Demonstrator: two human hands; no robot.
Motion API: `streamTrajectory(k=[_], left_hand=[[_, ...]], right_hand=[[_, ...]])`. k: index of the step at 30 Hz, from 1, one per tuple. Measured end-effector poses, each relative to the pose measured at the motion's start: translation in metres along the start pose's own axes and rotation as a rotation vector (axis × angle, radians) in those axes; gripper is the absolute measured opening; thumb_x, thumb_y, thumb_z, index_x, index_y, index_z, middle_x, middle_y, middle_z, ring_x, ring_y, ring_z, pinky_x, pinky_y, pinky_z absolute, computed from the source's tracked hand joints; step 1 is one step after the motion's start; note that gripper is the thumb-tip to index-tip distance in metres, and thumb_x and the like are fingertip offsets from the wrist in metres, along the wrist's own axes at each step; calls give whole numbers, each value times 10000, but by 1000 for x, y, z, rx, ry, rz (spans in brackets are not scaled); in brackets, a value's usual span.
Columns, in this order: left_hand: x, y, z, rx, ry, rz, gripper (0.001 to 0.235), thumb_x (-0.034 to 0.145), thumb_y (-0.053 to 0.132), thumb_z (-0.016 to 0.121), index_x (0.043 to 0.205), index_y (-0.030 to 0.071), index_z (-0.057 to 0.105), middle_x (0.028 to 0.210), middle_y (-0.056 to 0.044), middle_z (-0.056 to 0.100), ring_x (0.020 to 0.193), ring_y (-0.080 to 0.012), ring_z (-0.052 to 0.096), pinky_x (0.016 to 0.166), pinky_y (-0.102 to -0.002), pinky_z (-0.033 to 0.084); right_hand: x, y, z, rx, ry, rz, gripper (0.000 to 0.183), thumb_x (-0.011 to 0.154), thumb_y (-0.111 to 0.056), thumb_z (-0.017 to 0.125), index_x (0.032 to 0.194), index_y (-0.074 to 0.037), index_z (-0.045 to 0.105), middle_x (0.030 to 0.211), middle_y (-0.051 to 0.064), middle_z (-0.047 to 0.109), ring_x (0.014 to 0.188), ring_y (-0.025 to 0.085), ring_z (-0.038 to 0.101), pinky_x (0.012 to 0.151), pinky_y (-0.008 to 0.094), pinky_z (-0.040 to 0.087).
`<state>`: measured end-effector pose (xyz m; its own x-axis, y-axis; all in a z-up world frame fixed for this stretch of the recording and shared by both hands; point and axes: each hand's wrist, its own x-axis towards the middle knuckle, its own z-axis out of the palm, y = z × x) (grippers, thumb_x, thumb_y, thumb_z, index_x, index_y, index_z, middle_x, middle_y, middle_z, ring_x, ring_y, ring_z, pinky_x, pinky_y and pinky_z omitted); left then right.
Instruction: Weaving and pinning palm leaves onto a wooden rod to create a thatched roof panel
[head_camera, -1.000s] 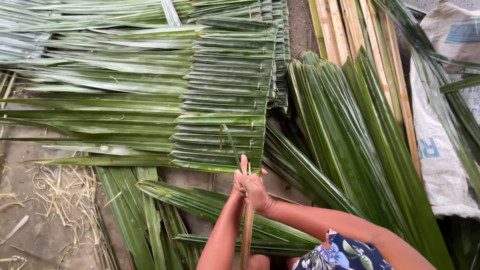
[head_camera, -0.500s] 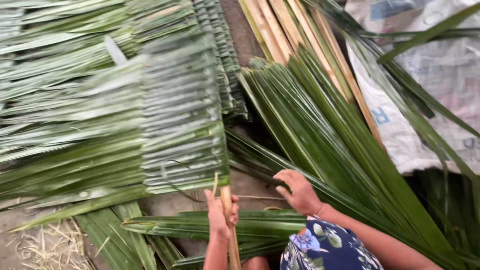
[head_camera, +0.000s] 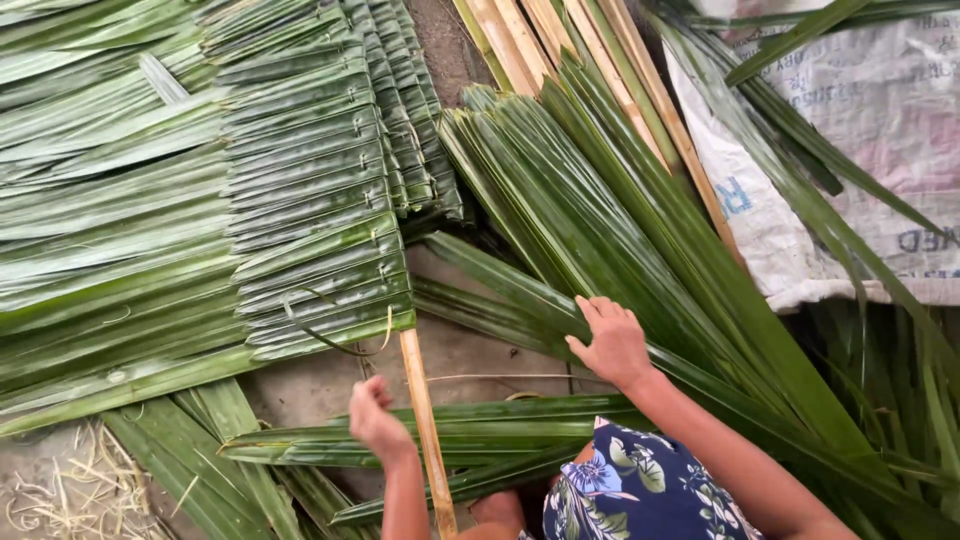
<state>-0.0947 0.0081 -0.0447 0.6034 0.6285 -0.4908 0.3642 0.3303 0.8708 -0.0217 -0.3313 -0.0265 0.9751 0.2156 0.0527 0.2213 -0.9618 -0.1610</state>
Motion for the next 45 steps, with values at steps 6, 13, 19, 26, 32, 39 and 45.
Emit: streamTrajectory(k=[6, 13, 19, 26, 32, 39, 45], left_hand=[[-44, 11, -1, -51, -272, 162, 229, 1012, 154, 551, 957, 33, 737, 807, -84, 712, 669, -153, 609, 643, -290, 542], [-50, -38, 67, -453, -1085, -218, 701, 783, -26, 816, 1426, 60, 552, 1257, -310, 661, 1047, -403, 725, 847, -433, 647], [-52, -74, 63, 173, -329, -99, 583, 752, 316, 917, 764, 60, 393, 646, 3, 441, 528, -93, 416, 482, -222, 377], [-67, 0, 83, -163, -706, 128, 148, 855, -45, 743, 989, -108, 733, 912, -106, 796, 713, -138, 712, 618, -254, 571], [-34, -26, 102, -292, -624, -236, 126, 852, -1, 759, 930, -97, 738, 834, -128, 726, 666, -178, 648, 608, -310, 547], [-30, -34, 102, -346, -622, -366, 165, 849, 17, 771, 933, -107, 702, 879, -160, 714, 725, -231, 673, 691, -341, 558], [-28, -41, 104, -356, -599, -387, 205, 867, 73, 778, 835, -91, 659, 861, -173, 701, 710, -233, 667, 662, -343, 563]], right_hand=[[-24, 29, -78, 414, -191, 246, 549, 767, -224, 637, 1305, -116, 666, 1174, 69, 669, 1036, 251, 640, 944, 358, 494], [-31, 1, -84, 581, -216, -12, 725, 696, -369, 888, 1359, -218, 637, 1189, 37, 635, 1123, 281, 672, 995, 429, 526], [-36, -40, -86, 742, -324, 30, 463, 789, -212, 788, 1221, -125, 647, 1117, 25, 661, 953, 184, 663, 878, 318, 536], [7, 7, -52, 709, -296, 130, 244, 868, -322, 714, 770, -107, 777, 770, -31, 756, 602, 92, 592, 590, 249, 494], [78, 36, -12, 400, 57, 177, 375, 876, -69, 659, 1251, -74, 678, 1141, 43, 694, 914, 241, 693, 825, 350, 544], [114, 47, 38, -48, 161, 79, 616, 767, -165, 746, 1352, -61, 582, 1177, 99, 587, 974, 302, 597, 821, 398, 531], [126, 55, 55, -54, 153, 180, 531, 723, -217, 821, 1180, -104, 576, 1103, 87, 551, 950, 288, 590, 840, 406, 509]])
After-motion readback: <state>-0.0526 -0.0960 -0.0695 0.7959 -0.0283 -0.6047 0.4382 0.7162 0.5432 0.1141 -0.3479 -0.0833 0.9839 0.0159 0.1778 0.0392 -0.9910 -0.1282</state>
